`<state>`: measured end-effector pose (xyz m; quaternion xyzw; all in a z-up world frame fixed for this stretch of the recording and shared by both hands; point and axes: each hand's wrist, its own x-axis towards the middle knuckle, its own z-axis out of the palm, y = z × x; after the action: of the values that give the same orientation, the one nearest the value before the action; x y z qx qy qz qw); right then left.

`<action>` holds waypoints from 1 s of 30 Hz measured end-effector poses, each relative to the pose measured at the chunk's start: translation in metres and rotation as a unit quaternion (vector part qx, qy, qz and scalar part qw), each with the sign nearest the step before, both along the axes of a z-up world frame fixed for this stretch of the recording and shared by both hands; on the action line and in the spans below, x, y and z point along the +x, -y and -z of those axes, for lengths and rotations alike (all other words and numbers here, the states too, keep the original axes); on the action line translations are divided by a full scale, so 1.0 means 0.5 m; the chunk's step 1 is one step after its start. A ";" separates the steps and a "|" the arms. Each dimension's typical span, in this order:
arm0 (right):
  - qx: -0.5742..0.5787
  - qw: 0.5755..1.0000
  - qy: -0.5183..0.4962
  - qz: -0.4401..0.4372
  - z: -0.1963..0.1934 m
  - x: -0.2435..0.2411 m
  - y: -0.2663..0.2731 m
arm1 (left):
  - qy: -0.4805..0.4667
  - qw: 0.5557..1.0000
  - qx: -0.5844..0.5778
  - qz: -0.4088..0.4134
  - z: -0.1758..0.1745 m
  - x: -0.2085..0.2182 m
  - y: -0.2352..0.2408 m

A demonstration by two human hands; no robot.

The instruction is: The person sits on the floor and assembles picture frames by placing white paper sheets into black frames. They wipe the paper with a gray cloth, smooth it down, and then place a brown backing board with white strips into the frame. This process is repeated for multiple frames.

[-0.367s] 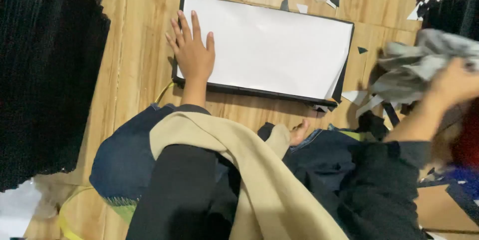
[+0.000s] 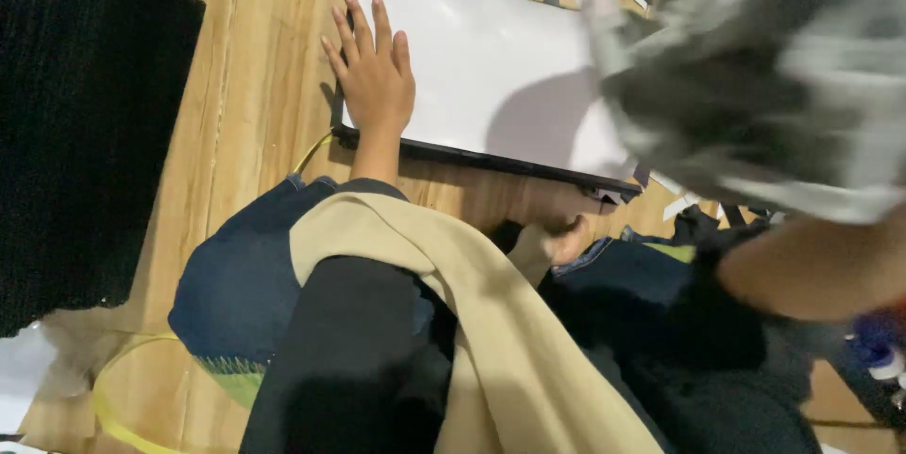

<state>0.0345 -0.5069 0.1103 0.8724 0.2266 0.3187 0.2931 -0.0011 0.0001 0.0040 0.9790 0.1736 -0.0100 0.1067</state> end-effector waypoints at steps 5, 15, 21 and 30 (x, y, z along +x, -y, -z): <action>0.521 0.701 -0.484 -0.053 0.005 -0.026 -0.677 | 0.129 0.980 -0.150 0.000 0.122 0.008 -0.035; 0.332 0.893 -0.304 -0.003 0.271 -0.046 -0.636 | 0.093 0.993 -0.079 0.007 0.042 0.006 -0.011; 0.365 0.878 -0.262 0.166 0.281 -0.054 -0.412 | -0.010 1.000 -0.001 -0.015 0.004 -0.005 -0.002; 0.471 0.833 -0.132 0.260 0.245 -0.049 -0.171 | 0.043 0.999 0.020 -0.011 0.032 -0.002 -0.019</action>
<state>0.0101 -0.4212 -0.0125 0.9653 -0.1496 0.1811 -0.1139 -0.0019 0.0096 -0.0122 0.9785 0.1795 0.0363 0.0950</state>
